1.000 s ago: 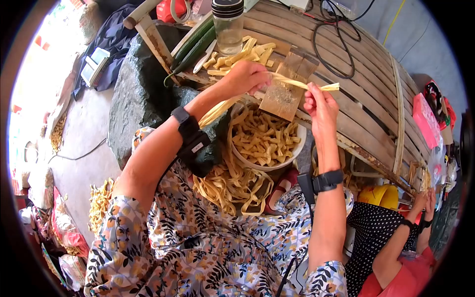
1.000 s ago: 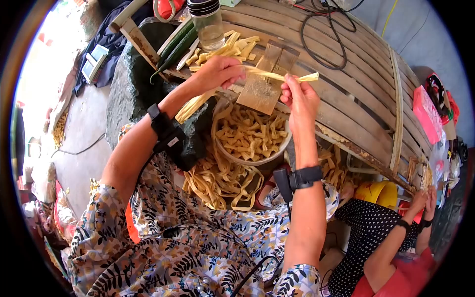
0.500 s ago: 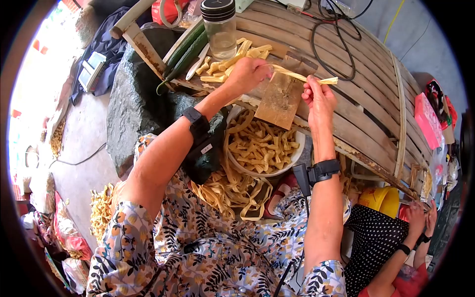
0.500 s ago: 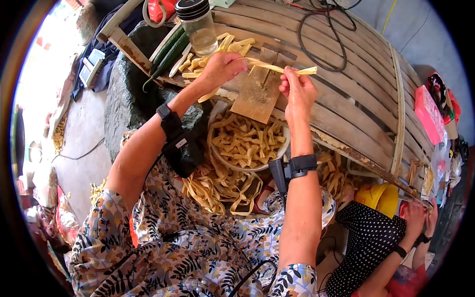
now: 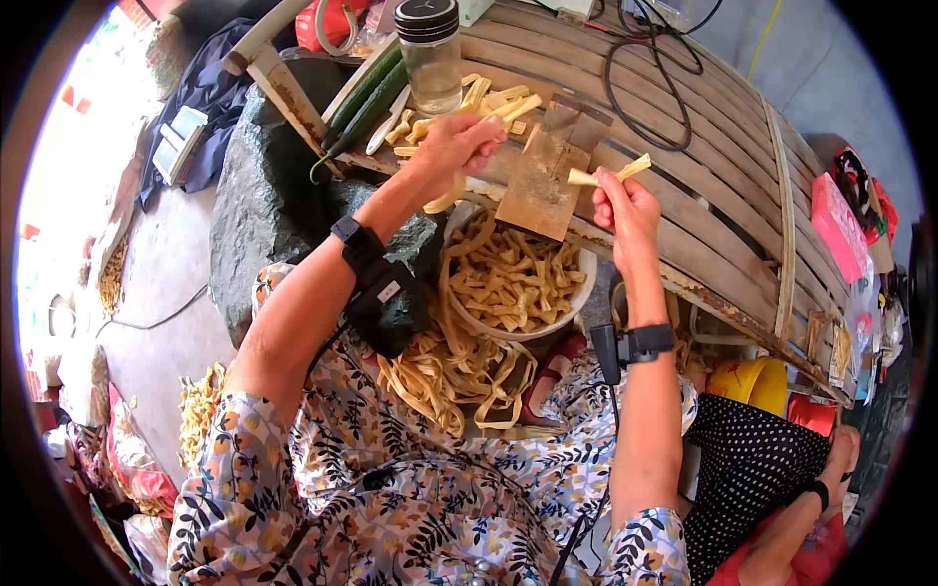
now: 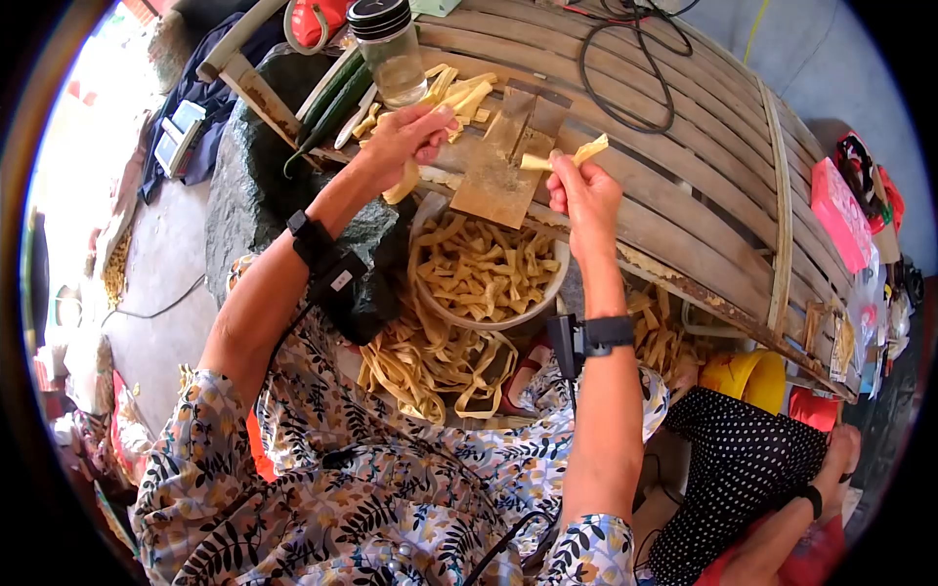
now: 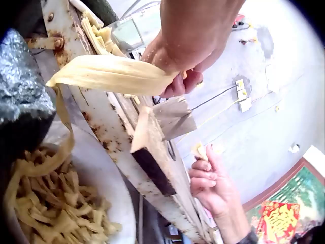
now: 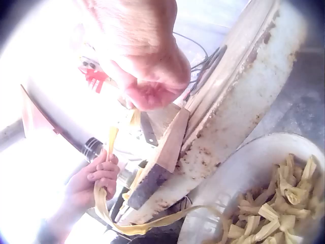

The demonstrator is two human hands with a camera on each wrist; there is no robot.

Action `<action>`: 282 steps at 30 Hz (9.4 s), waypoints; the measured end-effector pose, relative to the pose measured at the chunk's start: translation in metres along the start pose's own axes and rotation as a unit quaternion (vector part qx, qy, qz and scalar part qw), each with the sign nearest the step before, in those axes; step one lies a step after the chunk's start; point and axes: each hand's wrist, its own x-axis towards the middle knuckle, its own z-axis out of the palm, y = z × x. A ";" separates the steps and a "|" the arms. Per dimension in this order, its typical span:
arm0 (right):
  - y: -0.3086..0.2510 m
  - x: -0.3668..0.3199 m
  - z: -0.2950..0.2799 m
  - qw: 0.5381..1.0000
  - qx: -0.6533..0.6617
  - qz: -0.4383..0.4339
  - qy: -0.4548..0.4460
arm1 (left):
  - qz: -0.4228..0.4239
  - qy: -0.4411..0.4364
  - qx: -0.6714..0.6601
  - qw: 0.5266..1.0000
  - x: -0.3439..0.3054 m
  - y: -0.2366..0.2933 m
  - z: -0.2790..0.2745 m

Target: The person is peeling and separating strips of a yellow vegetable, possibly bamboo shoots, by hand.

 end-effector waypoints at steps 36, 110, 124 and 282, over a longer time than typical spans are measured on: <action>0.011 0.025 0.033 0.996 -0.035 -0.054 0.059 | 0.081 0.004 0.226 0.971 0.023 -0.007 0.047; 0.009 -0.083 0.016 0.944 -0.228 -0.119 -0.204 | -0.233 -0.340 -0.347 0.842 -0.082 -0.084 0.057; 0.028 -0.070 0.015 0.931 -0.341 -0.045 -0.120 | 0.011 -0.089 0.113 0.990 -0.087 -0.044 0.062; 0.007 -0.062 -0.001 0.994 0.090 -0.025 0.060 | -0.141 -0.172 -0.064 0.973 -0.081 -0.037 0.053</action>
